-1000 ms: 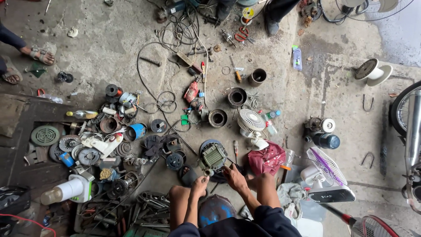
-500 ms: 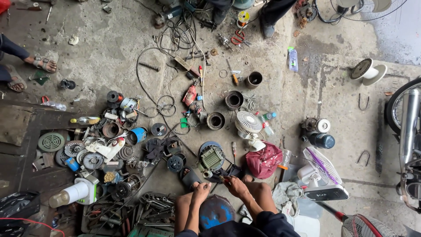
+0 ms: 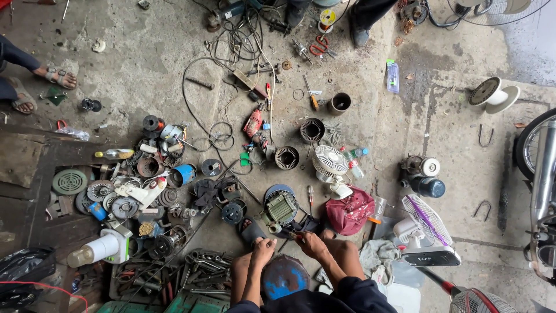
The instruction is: Inspecting and cleaning a motor housing using a brush and a small tool in a repair shop environment.
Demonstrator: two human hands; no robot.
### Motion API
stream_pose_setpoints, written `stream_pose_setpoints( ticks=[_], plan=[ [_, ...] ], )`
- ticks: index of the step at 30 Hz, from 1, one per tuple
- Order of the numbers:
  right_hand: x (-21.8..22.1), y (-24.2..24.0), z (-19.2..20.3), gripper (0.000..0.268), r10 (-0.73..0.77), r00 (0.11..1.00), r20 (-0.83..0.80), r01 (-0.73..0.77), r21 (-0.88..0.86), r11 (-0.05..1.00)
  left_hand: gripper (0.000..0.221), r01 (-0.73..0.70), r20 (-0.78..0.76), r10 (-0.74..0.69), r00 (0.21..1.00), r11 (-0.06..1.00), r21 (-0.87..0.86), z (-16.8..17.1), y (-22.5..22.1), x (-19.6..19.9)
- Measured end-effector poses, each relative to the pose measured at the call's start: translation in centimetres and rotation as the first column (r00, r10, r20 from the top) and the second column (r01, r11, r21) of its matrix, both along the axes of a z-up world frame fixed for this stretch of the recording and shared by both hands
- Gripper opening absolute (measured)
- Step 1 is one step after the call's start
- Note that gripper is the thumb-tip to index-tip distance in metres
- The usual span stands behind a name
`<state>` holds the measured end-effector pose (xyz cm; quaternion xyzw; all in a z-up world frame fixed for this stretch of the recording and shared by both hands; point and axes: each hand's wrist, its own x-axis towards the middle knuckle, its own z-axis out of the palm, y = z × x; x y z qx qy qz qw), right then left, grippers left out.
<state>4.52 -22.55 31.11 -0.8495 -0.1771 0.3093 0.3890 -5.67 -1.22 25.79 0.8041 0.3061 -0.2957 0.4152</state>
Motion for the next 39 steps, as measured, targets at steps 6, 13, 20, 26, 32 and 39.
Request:
stream_pose_setpoints(
  ticks=[6, 13, 20, 26, 32, 39],
  plan=[
    [0.2, 0.1, -0.5, 0.021, -0.016, 0.988, 0.157, 0.003, 0.083, 0.997, 0.043, 0.005, -0.082, -0.007, 0.997, 1.000, -0.025, 0.4, -0.3, 0.6],
    [0.0, -0.3, -1.1, 0.026, -0.010, 1.000, 0.001, 0.010, -0.013, 1.000, 0.045, 0.033, -0.109, -0.037, 0.993, 0.999, -0.039, 0.5, -0.6, 0.8],
    [-0.5, -0.5, -2.7, 0.023, -0.004, 0.997, 0.079, 0.002, 0.029, 1.000, 0.046, 0.025, -0.123, -0.029, 0.992, 0.999, -0.039, 0.4, -0.7, 0.9],
    [0.8, 0.3, -1.5, 0.031, -0.009, 0.995, -0.095, 0.009, -0.005, 1.000, 0.046, 0.016, -0.143, -0.021, 0.990, 0.999, -0.040, -0.2, -0.7, 1.1],
    [2.1, 1.3, -3.4, 0.033, 0.003, 0.975, -0.220, 0.027, 0.135, 0.990, 0.044, 0.014, -0.095, -0.014, 0.995, 1.000, -0.007, -2.8, -0.1, 2.1],
    [2.1, 0.2, -9.3, 0.034, -0.102, 0.961, -0.258, 0.102, -0.012, 0.995, 0.065, -0.040, -0.194, 0.012, 0.981, 0.989, -0.142, -4.3, 0.9, 2.9]
  ],
)
